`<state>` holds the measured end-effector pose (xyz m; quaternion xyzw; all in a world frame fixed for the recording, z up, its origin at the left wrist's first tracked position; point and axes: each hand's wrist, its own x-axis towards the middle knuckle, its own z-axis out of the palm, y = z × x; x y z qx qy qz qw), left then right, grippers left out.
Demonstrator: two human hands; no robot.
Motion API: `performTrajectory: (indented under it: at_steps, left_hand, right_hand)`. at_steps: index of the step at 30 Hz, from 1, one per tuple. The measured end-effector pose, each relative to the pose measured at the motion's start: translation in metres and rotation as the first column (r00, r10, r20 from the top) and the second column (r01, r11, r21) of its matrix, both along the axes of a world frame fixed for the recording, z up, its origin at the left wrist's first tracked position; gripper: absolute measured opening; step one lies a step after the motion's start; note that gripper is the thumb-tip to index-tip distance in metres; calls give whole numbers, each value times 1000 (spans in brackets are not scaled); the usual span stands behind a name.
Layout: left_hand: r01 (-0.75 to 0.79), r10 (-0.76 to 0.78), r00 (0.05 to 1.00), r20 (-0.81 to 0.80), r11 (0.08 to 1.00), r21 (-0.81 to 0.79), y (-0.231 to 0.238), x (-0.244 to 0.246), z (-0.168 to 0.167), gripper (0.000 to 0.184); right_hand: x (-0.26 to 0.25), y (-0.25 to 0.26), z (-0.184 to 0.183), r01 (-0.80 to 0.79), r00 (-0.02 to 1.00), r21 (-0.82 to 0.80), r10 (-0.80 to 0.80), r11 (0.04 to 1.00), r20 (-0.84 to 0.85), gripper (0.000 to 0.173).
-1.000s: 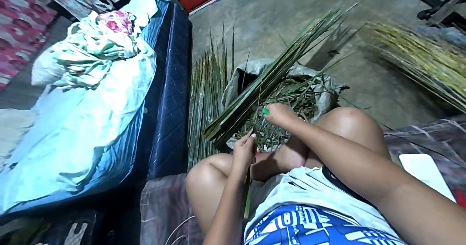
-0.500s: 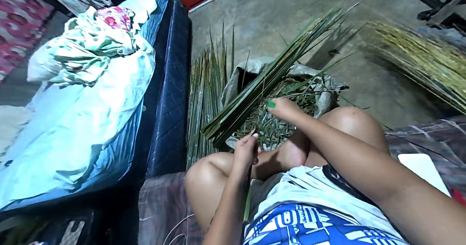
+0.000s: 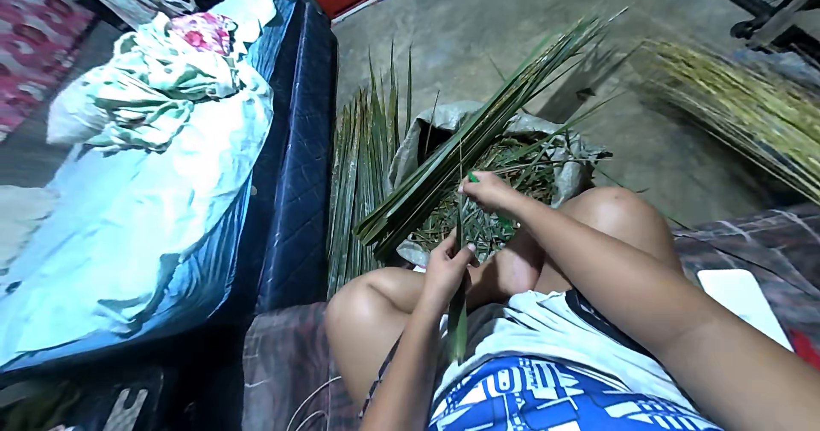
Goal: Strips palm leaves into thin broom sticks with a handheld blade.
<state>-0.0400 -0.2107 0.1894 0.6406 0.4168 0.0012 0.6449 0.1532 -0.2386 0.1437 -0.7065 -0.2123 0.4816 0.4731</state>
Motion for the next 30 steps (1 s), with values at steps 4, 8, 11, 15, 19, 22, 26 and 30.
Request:
performTrajectory:
  at_steps: [4, 8, 11, 15, 19, 22, 26, 30]
  left_hand:
    - [-48, 47, 999, 28, 998, 49, 0, -1, -4, 42]
    - [-110, 114, 993, -9, 974, 198, 11, -2, -20, 36]
    - [-131, 145, 989, -22, 942, 308, 18, -4, -27, 32]
    - [-118, 144, 989, -41, 919, 375, 18, -4, -31, 30]
    - [-89, 113, 992, -58, 944, 318, 7, -2, -25, 36]
    - [-83, 115, 991, -69, 932, 354, 11, -3, -25, 37]
    - [-82, 140, 984, -111, 905, 418, 23, -5, -32, 35]
    - [-55, 132, 981, -141, 892, 449, 20, -5, -32, 30]
  right_hand:
    - [6, -1, 8, 75, 969, -16, -69, 997, 239, 26]
    - [-18, -11, 27, -267, 878, -244, 339, 932, 336, 28]
    - [-47, -20, 33, -506, 751, -330, 595, 797, 286, 32]
    - [-66, -16, 42, -452, 691, -438, 616, 777, 379, 34]
    - [-31, -1, 29, -196, 772, -483, 437, 854, 461, 33]
    - [-12, 3, 26, -177, 824, -471, 392, 864, 409, 34]
    - [-47, -11, 38, -486, 788, -354, 576, 799, 218, 33]
    - [-72, -17, 41, -511, 715, -424, 644, 748, 274, 32]
